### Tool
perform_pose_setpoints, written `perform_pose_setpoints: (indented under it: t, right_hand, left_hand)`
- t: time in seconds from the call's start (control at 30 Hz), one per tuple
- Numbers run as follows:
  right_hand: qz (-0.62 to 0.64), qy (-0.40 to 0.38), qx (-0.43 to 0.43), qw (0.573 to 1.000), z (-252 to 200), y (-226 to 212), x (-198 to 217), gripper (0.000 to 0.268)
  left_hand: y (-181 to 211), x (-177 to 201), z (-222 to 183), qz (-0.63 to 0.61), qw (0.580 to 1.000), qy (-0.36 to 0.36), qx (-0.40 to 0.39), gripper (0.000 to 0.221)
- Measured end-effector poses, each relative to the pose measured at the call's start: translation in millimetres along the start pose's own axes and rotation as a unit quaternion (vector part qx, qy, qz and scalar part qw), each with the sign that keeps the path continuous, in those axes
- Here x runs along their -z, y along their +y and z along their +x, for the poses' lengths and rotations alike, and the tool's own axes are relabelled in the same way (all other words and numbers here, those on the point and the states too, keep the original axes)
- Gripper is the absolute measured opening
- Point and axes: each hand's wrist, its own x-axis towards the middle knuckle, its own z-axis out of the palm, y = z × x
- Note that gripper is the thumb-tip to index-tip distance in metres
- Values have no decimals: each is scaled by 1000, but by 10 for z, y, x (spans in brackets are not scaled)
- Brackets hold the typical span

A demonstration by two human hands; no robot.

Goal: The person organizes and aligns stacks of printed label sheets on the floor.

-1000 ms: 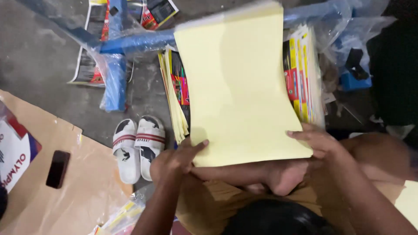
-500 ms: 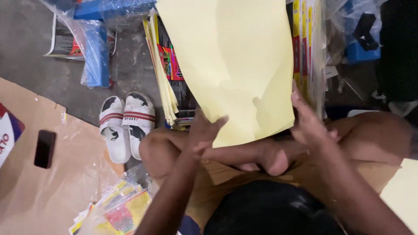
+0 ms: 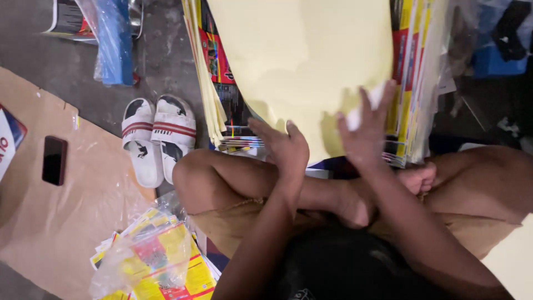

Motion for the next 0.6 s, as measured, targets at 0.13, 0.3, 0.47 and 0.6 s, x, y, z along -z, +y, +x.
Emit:
perform_pose_setpoints:
  t: [0.13, 0.3, 0.47, 0.6]
  right_hand:
    - [36, -27, -36, 998, -55, 70, 90, 70]
    - [223, -27, -130, 966, -99, 473, 135, 77]
    - [438, -62, -228, 867, -87, 437, 408, 92]
    - [129, -96, -129, 978, -115, 588, 343, 94]
  left_hand:
    - [-14, 120, -45, 21, 999, 14, -19, 91]
    - [-236, 471, 49, -61, 995, -30, 76, 87]
    - [-717, 635, 127, 48, 983, -177, 29, 60]
    - [-490, 679, 157, 170, 963, -207, -38, 51]
